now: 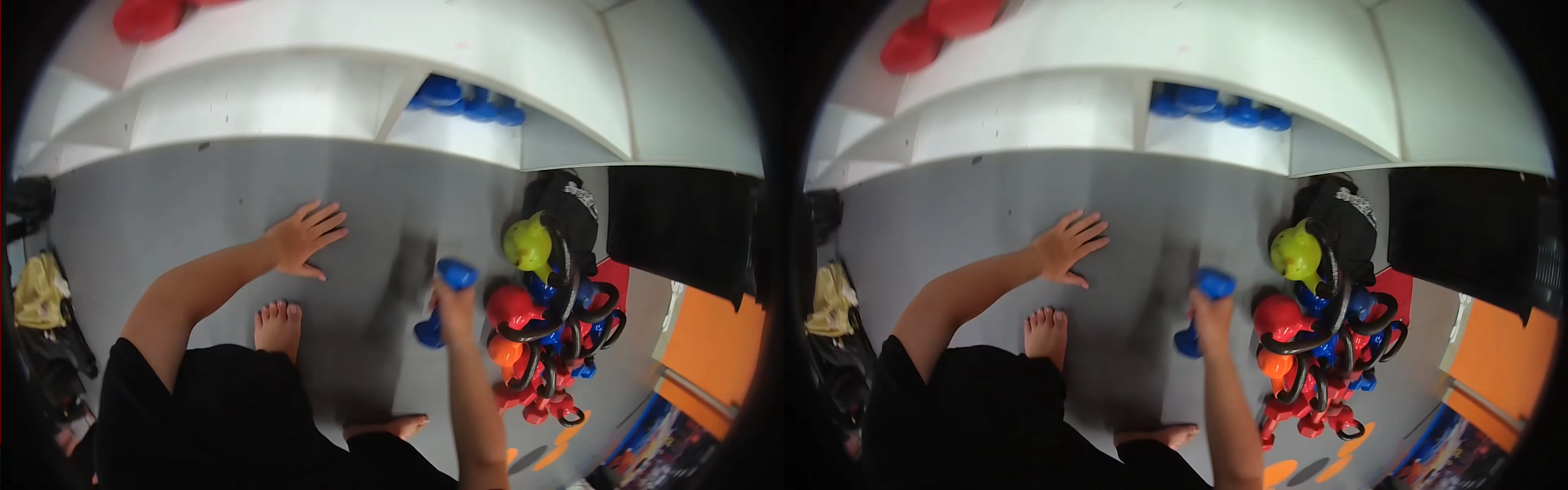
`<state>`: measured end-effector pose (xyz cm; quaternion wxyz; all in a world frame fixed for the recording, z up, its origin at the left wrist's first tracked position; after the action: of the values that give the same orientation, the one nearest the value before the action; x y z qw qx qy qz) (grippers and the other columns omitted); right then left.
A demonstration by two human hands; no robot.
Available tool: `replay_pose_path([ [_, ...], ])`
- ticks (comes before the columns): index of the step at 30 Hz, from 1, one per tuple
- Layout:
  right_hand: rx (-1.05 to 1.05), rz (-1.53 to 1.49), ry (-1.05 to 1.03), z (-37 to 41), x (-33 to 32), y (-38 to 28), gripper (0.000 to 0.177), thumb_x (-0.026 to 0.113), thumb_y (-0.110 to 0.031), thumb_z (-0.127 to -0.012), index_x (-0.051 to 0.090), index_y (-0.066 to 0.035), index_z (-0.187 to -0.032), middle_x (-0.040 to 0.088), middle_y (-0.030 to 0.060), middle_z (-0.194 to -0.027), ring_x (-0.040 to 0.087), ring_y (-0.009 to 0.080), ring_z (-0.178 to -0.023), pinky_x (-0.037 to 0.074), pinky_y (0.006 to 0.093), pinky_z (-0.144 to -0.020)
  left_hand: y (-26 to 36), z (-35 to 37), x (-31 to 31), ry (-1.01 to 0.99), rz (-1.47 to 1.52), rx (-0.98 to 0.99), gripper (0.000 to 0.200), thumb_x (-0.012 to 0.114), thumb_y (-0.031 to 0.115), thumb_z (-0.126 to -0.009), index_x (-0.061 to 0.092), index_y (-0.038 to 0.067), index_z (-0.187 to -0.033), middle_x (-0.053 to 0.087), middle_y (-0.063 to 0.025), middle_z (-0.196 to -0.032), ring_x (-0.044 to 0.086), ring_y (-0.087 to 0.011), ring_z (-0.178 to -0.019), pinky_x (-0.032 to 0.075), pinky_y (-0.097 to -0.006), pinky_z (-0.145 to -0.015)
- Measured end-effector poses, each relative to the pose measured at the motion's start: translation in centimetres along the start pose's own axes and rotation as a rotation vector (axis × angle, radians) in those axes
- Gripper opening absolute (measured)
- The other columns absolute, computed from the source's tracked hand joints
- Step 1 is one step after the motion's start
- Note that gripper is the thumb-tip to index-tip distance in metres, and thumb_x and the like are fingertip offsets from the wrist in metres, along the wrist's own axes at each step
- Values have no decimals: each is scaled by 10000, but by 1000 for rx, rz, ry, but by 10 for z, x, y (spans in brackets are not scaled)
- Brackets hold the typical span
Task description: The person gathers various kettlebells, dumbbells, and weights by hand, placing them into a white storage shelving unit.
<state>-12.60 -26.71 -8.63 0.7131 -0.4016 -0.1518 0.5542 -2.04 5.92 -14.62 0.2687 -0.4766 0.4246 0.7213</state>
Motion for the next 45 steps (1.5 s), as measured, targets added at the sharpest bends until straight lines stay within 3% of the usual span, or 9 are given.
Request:
replay_pose_path([
  [2,-35,40,-229,-38,-18,-41,125,648,-63,-795,607,-43,-911,596,35,-741,603,160,-625,509,318,-583,0,8,17,-65,32,-3,869,619,651,-861,392,152,-1536,281,-148,-1626,137,-314,-1545,136,-512,-1230],
  [6,-164,206,-240,-86,6,-181,213,679,-116,-860,605,-33,-1041,633,77,-919,640,196,-772,526,322,-645,-17,9,18,32,66,50,843,537,684,-903,375,164,-1546,250,-134,-1643,126,-317,-1546,103,-518,-1239],
  [10,-280,289,-122,-148,44,-260,288,678,-206,-921,612,-29,-1139,650,77,-921,645,185,-735,528,306,-646,-21,9,18,7,90,67,796,533,632,-924,373,164,-1548,249,-128,-1645,126,-315,-1546,96,-511,-1245],
  [11,-351,321,-172,-176,48,-266,371,693,-259,-911,600,-38,-1193,652,104,-1013,643,227,-856,527,356,-723,-22,10,20,14,109,71,786,535,614,-928,371,162,-1549,249,-130,-1644,127,-317,-1545,93,-510,-1247],
  [12,-421,355,-223,-200,49,-269,453,708,-313,-901,588,-46,-1248,653,130,-1106,641,268,-976,525,405,-801,-24,10,20,23,118,66,786,535,614,-928,371,162,-1549,249,-130,-1644,127,-317,-1545,93,-510,-1247],
  [23,-664,587,-76,-299,85,-307,468,701,-296,-901,574,-29,-1264,631,152,-1156,608,301,-1042,494,439,-850,-26,7,21,-33,179,58,783,595,563,-903,375,167,-1541,245,-127,-1643,139,-316,-1543,122,-512,-1247],
  [26,-689,648,17,-254,117,-256,473,698,-291,-900,569,-24,-1268,625,159,-1171,598,311,-1061,485,449,-864,-25,5,23,-62,184,43,792,604,566,-894,369,180,-1545,233,-125,-1648,132,-310,-1545,121,-509,-1248],
  [39,-943,859,225,-277,122,-245,493,689,-270,-900,551,-2,-1289,596,187,-1237,555,353,-1146,446,492,-928,-18,4,24,-88,133,10,816,681,518,-842,385,194,-1529,248,-110,-1645,160,-318,-1537,155,-507,-1237],
  [45,-1159,930,517,-217,135,-221,502,685,-260,-899,542,9,-1299,583,200,-1267,535,373,-1185,428,512,-957,-18,-1,22,-92,124,1,862,719,507,-788,402,196,-1527,293,-129,-1624,190,-332,-1527,162,-519,-1232],
])
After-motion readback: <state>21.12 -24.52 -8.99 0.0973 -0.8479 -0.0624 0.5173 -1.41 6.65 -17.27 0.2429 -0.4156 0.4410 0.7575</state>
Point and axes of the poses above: each hand's wrist, its own z-axis away from the middle knuckle, its own x-axis out of the palm, y = z × x, the point moved 1 cm from there along -z, towards the middle knuckle
